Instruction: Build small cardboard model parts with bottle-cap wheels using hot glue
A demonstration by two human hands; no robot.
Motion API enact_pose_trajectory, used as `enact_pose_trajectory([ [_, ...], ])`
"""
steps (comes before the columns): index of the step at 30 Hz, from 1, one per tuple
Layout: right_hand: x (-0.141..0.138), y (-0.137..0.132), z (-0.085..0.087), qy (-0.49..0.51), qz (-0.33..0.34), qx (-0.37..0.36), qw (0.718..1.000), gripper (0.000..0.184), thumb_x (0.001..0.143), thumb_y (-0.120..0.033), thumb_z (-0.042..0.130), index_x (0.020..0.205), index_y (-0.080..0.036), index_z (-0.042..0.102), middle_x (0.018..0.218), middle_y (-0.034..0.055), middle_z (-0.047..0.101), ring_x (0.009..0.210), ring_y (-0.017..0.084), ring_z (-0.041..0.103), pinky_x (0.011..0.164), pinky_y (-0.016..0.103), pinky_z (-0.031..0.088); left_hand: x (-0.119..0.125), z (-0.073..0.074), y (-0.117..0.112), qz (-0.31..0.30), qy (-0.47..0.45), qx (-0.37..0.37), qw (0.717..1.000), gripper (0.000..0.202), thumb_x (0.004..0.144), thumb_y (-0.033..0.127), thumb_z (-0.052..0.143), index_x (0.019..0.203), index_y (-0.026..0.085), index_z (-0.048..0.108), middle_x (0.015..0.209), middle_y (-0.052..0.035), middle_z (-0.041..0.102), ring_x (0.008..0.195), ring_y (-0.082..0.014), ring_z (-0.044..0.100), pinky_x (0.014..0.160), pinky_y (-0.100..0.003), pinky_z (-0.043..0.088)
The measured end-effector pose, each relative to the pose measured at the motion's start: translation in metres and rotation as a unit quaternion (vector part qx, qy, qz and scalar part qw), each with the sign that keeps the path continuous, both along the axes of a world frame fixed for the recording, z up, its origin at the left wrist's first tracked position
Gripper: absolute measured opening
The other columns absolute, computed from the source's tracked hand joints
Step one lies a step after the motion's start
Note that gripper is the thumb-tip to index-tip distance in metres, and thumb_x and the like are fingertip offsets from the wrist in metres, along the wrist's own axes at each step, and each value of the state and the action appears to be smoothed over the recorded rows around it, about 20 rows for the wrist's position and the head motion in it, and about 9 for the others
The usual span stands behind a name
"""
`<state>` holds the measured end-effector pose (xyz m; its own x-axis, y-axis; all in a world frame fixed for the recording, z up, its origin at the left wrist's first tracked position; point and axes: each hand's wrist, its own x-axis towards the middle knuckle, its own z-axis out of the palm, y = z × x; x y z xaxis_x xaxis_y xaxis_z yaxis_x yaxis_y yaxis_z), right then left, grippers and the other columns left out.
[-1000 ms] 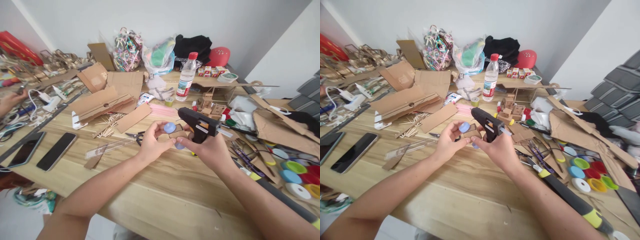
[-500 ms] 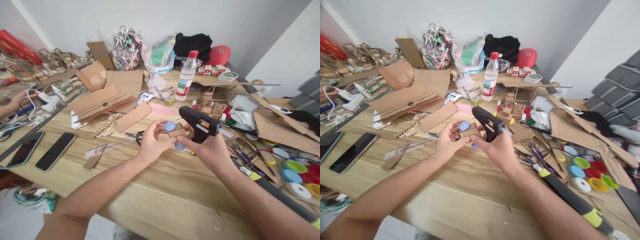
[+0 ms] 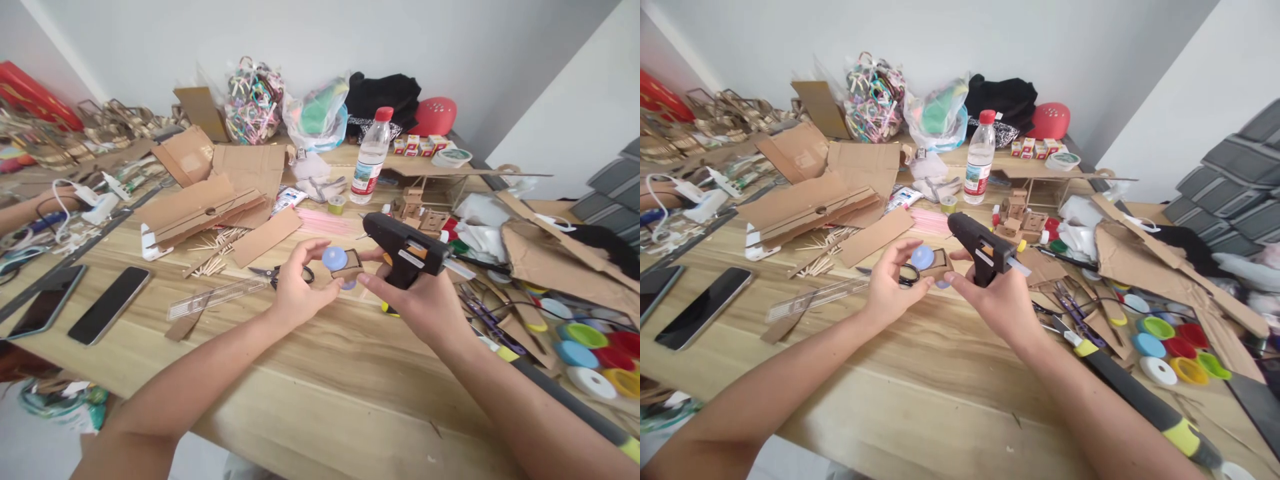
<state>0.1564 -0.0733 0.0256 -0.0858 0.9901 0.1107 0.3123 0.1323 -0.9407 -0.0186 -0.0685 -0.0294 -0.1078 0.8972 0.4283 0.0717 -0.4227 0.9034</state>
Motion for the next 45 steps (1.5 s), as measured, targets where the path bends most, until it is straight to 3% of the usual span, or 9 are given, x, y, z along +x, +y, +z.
enact_pose_trajectory([
  [5, 0.013, 0.000, 0.008, 0.003, 0.007, 0.033, 0.999, 0.029, 0.077, -0.050, 0.070, 0.085, -0.022, 0.070, 0.058, -0.0032, 0.051, 0.055, 0.016, 0.048, 0.054, 0.031, 0.043, -0.013, -0.003, 0.003, 0.070, 0.143, 0.132, 0.978, 0.044, 0.070, 0.021, 0.075, 0.112, 0.022, 0.063, 0.105, -0.0065, 0.076, 0.100, -0.0240, 0.072, 0.097, -0.039, 0.054],
  [11, 0.016, -0.002, 0.012, 0.003, 0.038, 0.014, 0.999, 0.035, 0.074, -0.055, 0.075, 0.087, -0.023, 0.071, 0.074, 0.0022, 0.066, 0.058, 0.016, 0.052, 0.053, 0.030, 0.046, -0.023, 0.009, 0.004, 0.093, 0.301, 0.342, 0.885, 0.036, 0.084, 0.018, 0.064, 0.118, 0.024, 0.055, 0.097, -0.0018, 0.079, 0.091, -0.0191, 0.076, 0.107, -0.044, 0.050],
  [16, 0.013, -0.003, -0.004, 0.010, 0.047, 0.055, 0.997, 0.047, 0.076, -0.067, 0.071, 0.092, -0.023, 0.075, 0.057, -0.0027, 0.055, 0.052, 0.016, 0.052, 0.050, 0.030, 0.046, -0.023, 0.019, 0.005, 0.120, 0.355, 0.471, 0.799, 0.013, 0.097, 0.027, 0.061, 0.108, 0.026, 0.055, 0.086, 0.0037, 0.081, 0.087, -0.0157, 0.079, 0.118, -0.042, 0.041],
  [20, 0.014, -0.006, -0.010, 0.008, 0.047, 0.066, 0.997, 0.056, 0.077, -0.074, 0.069, 0.100, -0.024, 0.077, 0.058, -0.0025, 0.055, 0.050, 0.015, 0.049, 0.046, 0.029, 0.044, -0.024, 0.026, 0.003, 0.115, 0.364, 0.509, 0.772, 0.002, 0.102, 0.026, 0.055, 0.103, 0.025, 0.055, 0.088, 0.0043, 0.083, 0.089, -0.0131, 0.080, 0.124, -0.039, 0.034],
  [30, 0.016, -0.006, -0.002, 0.063, 0.092, 0.047, 0.993, 0.057, 0.077, -0.073, 0.069, 0.104, -0.023, 0.076, 0.078, 0.0041, 0.070, 0.054, 0.016, 0.056, 0.051, 0.032, 0.052, -0.031, 0.036, -0.002, 0.082, 0.370, 0.536, 0.754, 0.007, 0.101, 0.020, 0.059, 0.098, 0.025, 0.054, 0.090, 0.0060, 0.083, 0.089, -0.0119, 0.080, 0.130, -0.043, 0.025],
  [34, 0.014, -0.009, 0.009, 0.059, 0.098, 0.020, 0.993, 0.053, 0.076, -0.067, 0.074, 0.103, -0.022, 0.075, 0.074, 0.0021, 0.066, 0.053, 0.015, 0.054, 0.052, 0.032, 0.052, -0.028, 0.037, -0.002, 0.090, 0.360, 0.547, 0.750, 0.011, 0.100, 0.016, 0.058, 0.095, 0.025, 0.055, 0.085, 0.0078, 0.082, 0.083, -0.0112, 0.079, 0.131, -0.043, 0.024],
  [39, 0.018, -0.012, 0.007, 0.033, 0.084, 0.066, 0.994, 0.054, 0.081, -0.072, 0.067, 0.104, -0.024, 0.077, 0.062, -0.0019, 0.054, 0.053, 0.015, 0.050, 0.051, 0.030, 0.049, -0.032, 0.032, 0.001, 0.087, 0.346, 0.547, 0.757, 0.011, 0.099, 0.016, 0.058, 0.095, 0.027, 0.057, 0.084, 0.0080, 0.079, 0.082, -0.0124, 0.079, 0.130, -0.044, 0.025],
  [41, 0.022, -0.013, 0.008, 0.018, 0.078, 0.084, 0.993, 0.053, 0.084, -0.074, 0.063, 0.105, -0.027, 0.078, 0.066, -0.0004, 0.058, 0.055, 0.015, 0.052, 0.052, 0.029, 0.051, -0.031, 0.027, 0.002, 0.087, 0.328, 0.520, 0.784, 0.007, 0.098, 0.021, 0.061, 0.098, 0.027, 0.059, 0.084, 0.0069, 0.078, 0.082, -0.0143, 0.078, 0.127, -0.048, 0.030],
  [45, 0.030, -0.018, 0.019, -0.002, 0.089, 0.088, 0.992, 0.054, 0.086, -0.075, 0.060, 0.098, -0.027, 0.078, 0.071, 0.0021, 0.065, 0.058, 0.017, 0.058, 0.059, 0.031, 0.058, -0.022, 0.017, 0.007, 0.153, 0.182, 0.372, 0.897, 0.022, 0.091, 0.031, 0.069, 0.110, 0.026, 0.058, 0.092, -0.0008, 0.074, 0.083, -0.0191, 0.077, 0.110, -0.050, 0.050],
])
